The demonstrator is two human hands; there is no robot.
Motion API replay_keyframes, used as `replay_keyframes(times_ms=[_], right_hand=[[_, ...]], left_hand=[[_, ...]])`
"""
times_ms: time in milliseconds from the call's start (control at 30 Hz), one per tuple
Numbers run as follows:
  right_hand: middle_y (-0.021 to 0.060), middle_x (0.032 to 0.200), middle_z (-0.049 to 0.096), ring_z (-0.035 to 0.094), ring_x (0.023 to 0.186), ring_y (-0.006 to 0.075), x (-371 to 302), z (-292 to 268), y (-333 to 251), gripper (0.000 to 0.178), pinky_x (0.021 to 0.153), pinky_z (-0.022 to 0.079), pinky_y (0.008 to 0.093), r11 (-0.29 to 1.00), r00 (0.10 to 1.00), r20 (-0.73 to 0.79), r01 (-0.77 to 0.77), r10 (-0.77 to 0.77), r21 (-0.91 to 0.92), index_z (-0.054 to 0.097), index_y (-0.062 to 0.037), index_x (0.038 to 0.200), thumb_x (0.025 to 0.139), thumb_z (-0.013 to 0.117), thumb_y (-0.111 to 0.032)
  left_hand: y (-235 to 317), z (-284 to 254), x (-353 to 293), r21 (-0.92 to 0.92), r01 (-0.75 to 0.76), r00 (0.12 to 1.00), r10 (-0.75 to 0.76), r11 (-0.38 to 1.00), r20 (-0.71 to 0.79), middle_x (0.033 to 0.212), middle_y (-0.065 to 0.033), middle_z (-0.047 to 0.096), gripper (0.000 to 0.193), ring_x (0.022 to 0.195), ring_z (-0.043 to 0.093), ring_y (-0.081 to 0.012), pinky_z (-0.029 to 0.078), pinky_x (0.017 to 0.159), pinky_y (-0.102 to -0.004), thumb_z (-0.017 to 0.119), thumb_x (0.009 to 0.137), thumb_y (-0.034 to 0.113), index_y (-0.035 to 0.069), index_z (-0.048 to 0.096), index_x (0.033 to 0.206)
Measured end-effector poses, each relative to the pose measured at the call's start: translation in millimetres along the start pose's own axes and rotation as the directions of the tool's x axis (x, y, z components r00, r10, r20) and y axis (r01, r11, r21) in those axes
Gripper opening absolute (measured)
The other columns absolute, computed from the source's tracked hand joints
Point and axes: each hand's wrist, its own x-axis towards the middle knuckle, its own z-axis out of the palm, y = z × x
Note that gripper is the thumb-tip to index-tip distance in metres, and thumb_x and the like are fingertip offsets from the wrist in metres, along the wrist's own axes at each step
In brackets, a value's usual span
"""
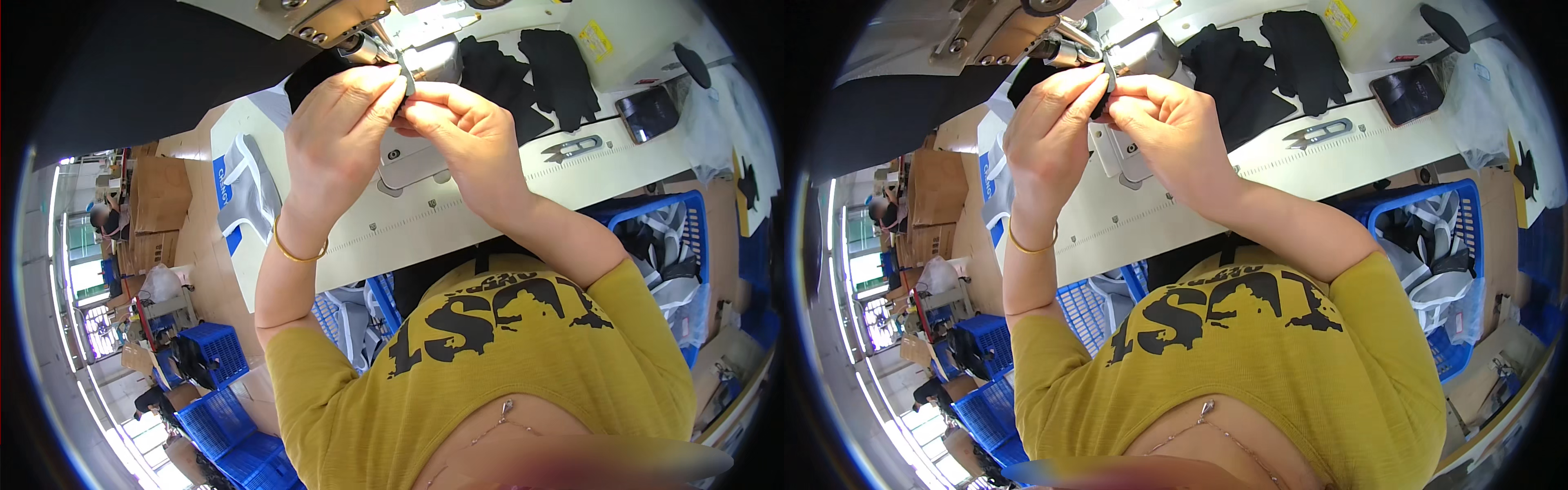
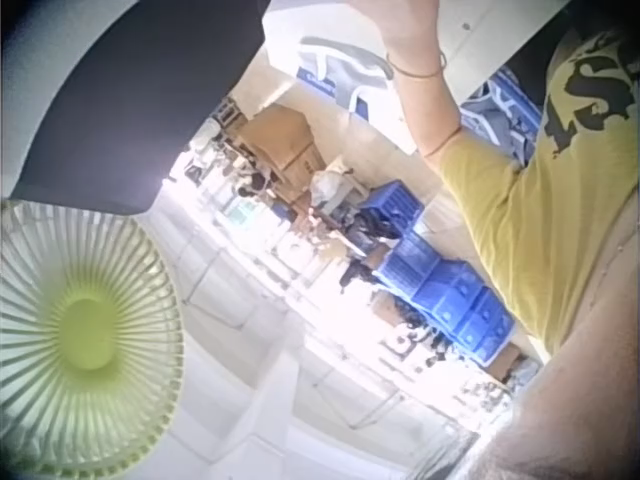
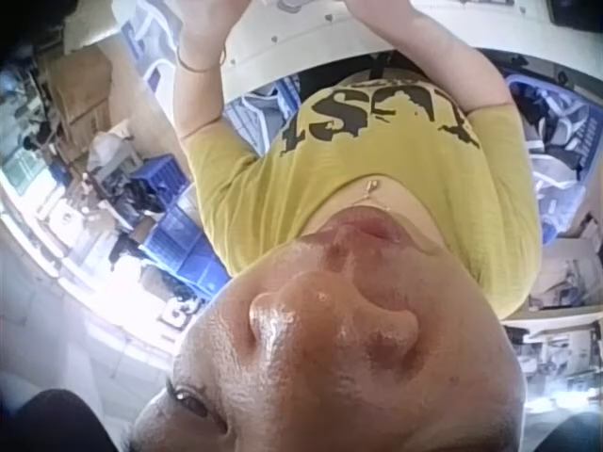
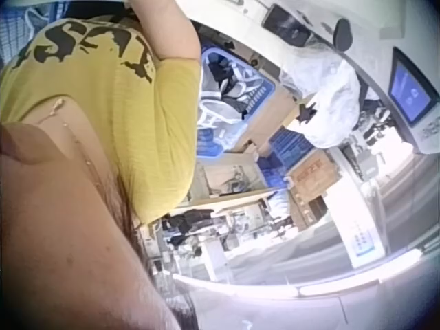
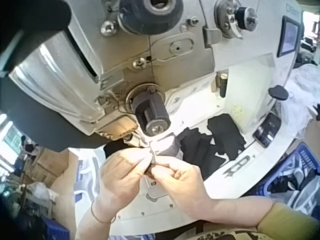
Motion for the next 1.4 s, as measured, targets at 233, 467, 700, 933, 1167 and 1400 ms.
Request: replay_keyframes(times_ms=[233, 467, 700, 933, 1167, 1400], right_hand=[[0.0095, 0.101, 0.071, 0.067, 0.095, 0.0127, 0, -1, 0, 0.023, 0.086, 0.054, 0.0251, 0.999, 1.0, -0.015, -0.003, 0.002, -0.04, 0.064, 0.0081, 0.115, 0.097, 0.058, -0.005], [0.0095, 0.09, 0.07, 0.069, 0.08, 0.0124, 12, -7, 13, 0.018, 0.075, 0.056, 0.0265, 0.96, 0.996, 0.082, -0.014, 0.038, -0.28, 0.07, 0.0064, 0.1, 0.093, 0.061, -0.008], [0.0111, 0.075, 0.065, 0.063, 0.066, 0.0151, 14, -2, 26, 0.015, 0.063, 0.052, 0.0308, 0.923, 0.99, 0.059, 0.138, -0.125, -0.359, 0.066, 0.0059, 0.086, 0.09, 0.061, -0.008], [0.0111, 0.071, 0.063, 0.056, 0.061, 0.014, 15, 7, 29, 0.013, 0.057, 0.046, 0.0308, 0.929, 0.987, 0.039, 0.162, -0.158, -0.334, 0.066, 0.0035, 0.085, 0.088, 0.061, -0.008], [0.0082, 0.061, 0.055, 0.044, 0.055, 0.0117, 19, 8, 30, 0.018, 0.052, 0.04, 0.0321, 0.936, 0.989, 0.012, 0.14, -0.144, -0.323, 0.056, 0.0026, 0.075, 0.088, 0.06, -0.009], [0.0135, 0.061, 0.054, 0.042, 0.052, 0.0176, 24, 12, 39, 0.021, 0.052, 0.039, 0.0348, 0.915, 0.969, -0.015, 0.229, -0.248, -0.332, 0.054, 0.0038, 0.073, 0.089, 0.06, -0.009]], left_hand=[[-5, 5, -2, 0.041, -0.002, 0.999, 0.003, 0.999, -0.035, 0.09, -0.0072, 0.068, 0.028, 0.084, 0.067, -0.0237, 0.055, 0.074, -0.0337, 0.069, 0.063, 0.002, 0.0, 0.071, 0.09], [-4, 8, -1, 0.055, -0.003, 1.0, 0.005, 0.998, -0.031, 0.091, -0.0071, 0.068, 0.03, 0.084, 0.066, -0.0237, 0.055, 0.073, -0.0341, 0.07, 0.061, 0.005, 0.0, 0.072, 0.091], [-3, 8, -4, 0.079, -0.028, 0.998, 0.033, 0.997, -0.055, 0.092, -0.007, 0.067, 0.031, 0.085, 0.067, -0.0235, 0.055, 0.073, -0.0342, 0.069, 0.06, 0.007, 0.0, 0.072, 0.09], [-6, 4, -3, 0.097, -0.047, 0.998, 0.05, 0.994, -0.035, 0.092, -0.0065, 0.067, 0.034, 0.085, 0.066, -0.0224, 0.055, 0.073, -0.0341, 0.068, 0.059, 0.007, 0.0, 0.072, 0.092], [-8, 12, -8, 0.168, 0.001, 0.997, 0.012, 0.986, -0.076, 0.089, -0.0053, 0.069, 0.029, 0.082, 0.067, -0.0216, 0.055, 0.073, -0.0335, 0.069, 0.063, 0.005, 0.002, 0.073, 0.091], [-10, 17, -8, 0.132, 0.08, 0.994, -0.068, 0.988, -0.09, 0.087, -0.0053, 0.069, 0.024, 0.081, 0.068, -0.0218, 0.055, 0.074, -0.0332, 0.07, 0.065, 0.001, 0.002, 0.073, 0.089]])
